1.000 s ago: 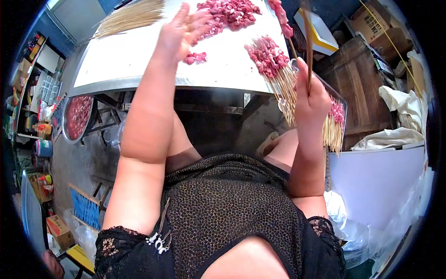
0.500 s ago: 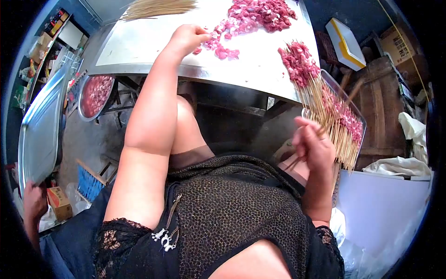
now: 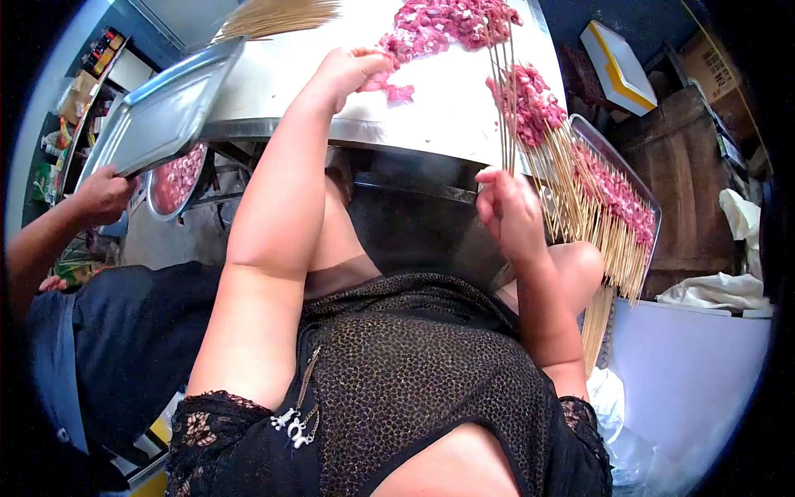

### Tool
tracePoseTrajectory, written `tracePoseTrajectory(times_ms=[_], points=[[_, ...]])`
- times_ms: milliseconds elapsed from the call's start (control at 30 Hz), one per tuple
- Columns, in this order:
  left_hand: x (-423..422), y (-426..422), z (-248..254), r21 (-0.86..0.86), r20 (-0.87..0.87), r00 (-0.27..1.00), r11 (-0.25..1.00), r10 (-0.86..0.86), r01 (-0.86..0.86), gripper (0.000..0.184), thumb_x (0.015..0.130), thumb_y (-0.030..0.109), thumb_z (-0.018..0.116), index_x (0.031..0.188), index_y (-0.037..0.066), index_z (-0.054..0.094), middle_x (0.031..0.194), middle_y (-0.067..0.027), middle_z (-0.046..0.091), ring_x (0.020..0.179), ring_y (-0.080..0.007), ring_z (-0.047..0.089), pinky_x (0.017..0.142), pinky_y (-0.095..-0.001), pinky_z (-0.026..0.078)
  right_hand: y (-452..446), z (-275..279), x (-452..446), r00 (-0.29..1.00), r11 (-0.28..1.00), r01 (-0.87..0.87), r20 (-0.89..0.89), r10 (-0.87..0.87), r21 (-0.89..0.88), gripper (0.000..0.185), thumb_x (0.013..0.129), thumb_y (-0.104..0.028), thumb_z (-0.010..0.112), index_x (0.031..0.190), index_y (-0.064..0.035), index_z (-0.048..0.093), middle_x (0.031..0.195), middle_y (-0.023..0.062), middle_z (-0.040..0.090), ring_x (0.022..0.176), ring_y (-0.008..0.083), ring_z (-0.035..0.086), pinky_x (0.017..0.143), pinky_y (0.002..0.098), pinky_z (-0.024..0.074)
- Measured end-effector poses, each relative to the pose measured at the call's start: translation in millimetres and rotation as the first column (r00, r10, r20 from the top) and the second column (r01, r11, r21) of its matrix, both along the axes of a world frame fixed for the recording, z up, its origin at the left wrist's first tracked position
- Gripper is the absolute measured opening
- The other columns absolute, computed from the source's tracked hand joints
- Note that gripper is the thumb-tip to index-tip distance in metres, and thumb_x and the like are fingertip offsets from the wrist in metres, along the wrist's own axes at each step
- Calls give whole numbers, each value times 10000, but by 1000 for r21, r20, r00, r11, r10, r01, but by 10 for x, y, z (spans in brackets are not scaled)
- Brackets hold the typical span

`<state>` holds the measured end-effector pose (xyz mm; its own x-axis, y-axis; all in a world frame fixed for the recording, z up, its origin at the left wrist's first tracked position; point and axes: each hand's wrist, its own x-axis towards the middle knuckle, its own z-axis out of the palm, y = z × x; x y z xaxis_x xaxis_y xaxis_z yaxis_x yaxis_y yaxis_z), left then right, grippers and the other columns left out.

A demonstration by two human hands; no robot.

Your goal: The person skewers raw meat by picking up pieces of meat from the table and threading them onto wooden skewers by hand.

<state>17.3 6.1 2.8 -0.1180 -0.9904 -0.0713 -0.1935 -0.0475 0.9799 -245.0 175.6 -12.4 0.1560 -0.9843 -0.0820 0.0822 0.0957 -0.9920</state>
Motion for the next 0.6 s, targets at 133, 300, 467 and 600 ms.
tracePoseTrajectory(times_ms=[133, 300, 467, 600], points=[[-118, 12, 98, 63, -397, 916, 998, 54, -32, 237, 895, 102, 448, 1049, -54, 536, 946, -188, 635, 827, -229, 646, 714, -293, 543, -271, -100, 47, 981, 999, 42, 188, -43, 13, 294, 954, -291, 410, 941, -35, 555, 582, -22, 454, 476, 38, 370, 427, 171, 282], [-345, 53, 184, 94, -512, 858, 996, 45, 4, 261, 925, 109, 372, 1088, -68, 473, 1036, -256, 588, 940, -313, 616, 842, -390, 518, -263, -389, -60, 999, 996, 30, -21, -32, -84, 320, 954, -280, 411, 904, -11, 578, 600, -22, 479, 530, 44, 411, 478, 193, 323], [-450, -31, 156, 214, -656, 745, 976, 119, 33, 282, 949, 162, 380, 1075, -62, 496, 1029, -257, 587, 951, -323, 608, 869, -424, 500, -256, -429, -138, 990, 985, 91, -92, -106, -147, 274, 937, -236, 450, 881, -8, 589, 612, -21, 469, 522, 41, 383, 469, 181, 281], [-488, -53, 93, 176, -658, 749, 983, 75, 56, 281, 942, 169, 420, 1087, -56, 505, 1022, -251, 590, 952, -315, 607, 877, -434, 494, -281, -525, -193, 989, 984, 91, -105, -108, -154, 216, 908, -196, 511, 923, -5, 611, 633, -32, 493, 540, 43, 410, 496, 194, 325]])
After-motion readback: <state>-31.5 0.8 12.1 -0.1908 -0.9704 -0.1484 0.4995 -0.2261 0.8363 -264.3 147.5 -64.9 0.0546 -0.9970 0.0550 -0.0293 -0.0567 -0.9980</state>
